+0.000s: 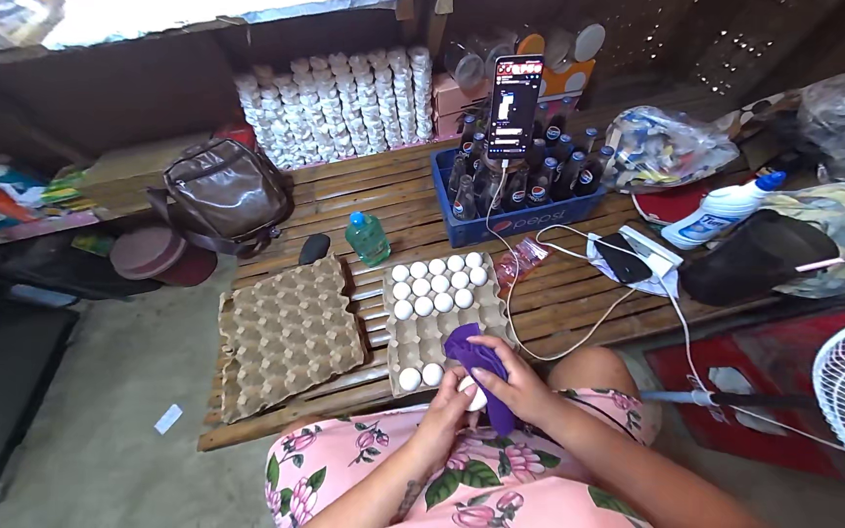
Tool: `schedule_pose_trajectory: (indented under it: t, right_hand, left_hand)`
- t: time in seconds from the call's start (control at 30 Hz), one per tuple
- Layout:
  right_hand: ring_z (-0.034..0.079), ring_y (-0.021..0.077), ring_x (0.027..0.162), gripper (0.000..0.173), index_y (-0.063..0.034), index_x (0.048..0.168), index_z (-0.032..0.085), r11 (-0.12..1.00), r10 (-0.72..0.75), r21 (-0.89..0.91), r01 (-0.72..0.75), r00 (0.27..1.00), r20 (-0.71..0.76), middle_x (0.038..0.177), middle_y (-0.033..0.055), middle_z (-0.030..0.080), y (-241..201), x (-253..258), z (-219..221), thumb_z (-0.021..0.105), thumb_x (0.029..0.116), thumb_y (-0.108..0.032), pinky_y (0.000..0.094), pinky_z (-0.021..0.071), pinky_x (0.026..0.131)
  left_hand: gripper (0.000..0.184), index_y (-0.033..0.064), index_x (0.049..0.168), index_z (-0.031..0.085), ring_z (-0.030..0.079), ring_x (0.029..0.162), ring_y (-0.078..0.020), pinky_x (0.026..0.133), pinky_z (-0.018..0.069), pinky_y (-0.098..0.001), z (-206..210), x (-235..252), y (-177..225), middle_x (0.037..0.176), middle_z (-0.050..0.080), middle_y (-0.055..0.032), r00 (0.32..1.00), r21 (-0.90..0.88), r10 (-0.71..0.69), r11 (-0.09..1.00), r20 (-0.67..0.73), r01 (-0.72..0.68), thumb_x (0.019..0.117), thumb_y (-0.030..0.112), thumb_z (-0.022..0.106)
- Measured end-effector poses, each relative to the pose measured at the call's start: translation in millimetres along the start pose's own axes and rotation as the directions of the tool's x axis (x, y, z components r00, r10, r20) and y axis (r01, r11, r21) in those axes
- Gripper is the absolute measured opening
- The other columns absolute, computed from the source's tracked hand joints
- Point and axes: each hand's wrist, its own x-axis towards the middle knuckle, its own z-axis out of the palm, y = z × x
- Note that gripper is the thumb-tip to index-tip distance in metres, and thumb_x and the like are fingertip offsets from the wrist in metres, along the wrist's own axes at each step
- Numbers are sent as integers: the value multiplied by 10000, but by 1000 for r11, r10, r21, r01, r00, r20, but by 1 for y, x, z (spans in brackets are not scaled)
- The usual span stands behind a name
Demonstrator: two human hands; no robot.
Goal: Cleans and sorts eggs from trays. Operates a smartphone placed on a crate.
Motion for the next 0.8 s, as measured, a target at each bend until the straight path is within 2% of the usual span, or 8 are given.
schedule_pose_trajectory:
  t: [0.1,0.2,0.3,0.37,0.43,0.5,0.6,0.8]
  right_hand:
    - [591,127,1219,521,21,1396,515,1000,-15,25,15,1000,4,1336,159,598,-1,-2,3,591,1012,-324,312,493,1052]
    - [561,202,1275,452,-27,1348,578,980,-165,-117,160,986,-29,1332,186,599,4,-11,12,604,1011,-327,372,461,1094]
    - [554,262,1294,415,-151,1316,612,913,-312,-281,294,950,-20,1374,193,570,11,-17,19,674,967,-367,416,482,1077]
    - [541,287,1313,393,-175,1284,620,867,-379,-340,363,925,21,1375,202,564,12,-16,19,695,949,-367,428,468,1095]
    - [562,292,1291,386,-156,1265,633,868,-375,-346,357,927,15,1345,204,588,11,-15,17,694,945,-363,427,480,1080]
    - [566,278,1279,404,-118,1273,635,931,-260,-272,244,965,-24,1339,202,594,6,-14,14,668,966,-378,422,485,1067]
    - [532,271,1320,456,-68,1314,627,987,-71,-150,65,997,-39,1391,215,557,-6,-13,12,628,988,-387,432,461,1091]
    - [517,303,1332,369,-186,1302,635,889,-324,-335,311,946,17,1413,221,528,7,-18,24,631,987,-378,453,459,1096]
  left_hand:
    - [380,122,1282,470,627,765,-53,690,534,-222,-1,1,-1,988,664,16,996,-21,79,997,-50,-80,1033,400,538]
    - [398,122,1259,425,623,715,-57,652,530,-215,1,4,0,921,656,7,979,-91,97,989,-182,-115,1052,460,471]
    - [476,71,1342,438,709,928,-166,814,602,-339,4,4,8,1059,701,-83,955,-192,11,979,-297,-72,1094,450,293]
    - [520,40,1390,431,687,1053,-193,920,582,-386,7,4,10,1147,684,-107,947,-207,-5,976,-322,-65,1102,432,246]
    - [506,42,1414,368,677,1045,-172,910,579,-368,8,2,6,1155,663,-92,957,-114,11,992,-291,-46,1097,421,257]
    - [574,45,1444,315,683,966,-139,822,588,-321,7,1,2,1137,663,-67,977,-22,34,999,-211,-39,1071,482,328]
    - [608,33,1475,276,677,1014,-146,861,587,-333,7,0,2,1193,638,-74,987,-14,25,1000,-157,-27,1068,476,361]
    - [481,48,1419,392,680,1056,-197,918,574,-392,9,2,3,1159,673,-113,946,-121,-10,992,-323,-30,1108,367,210]
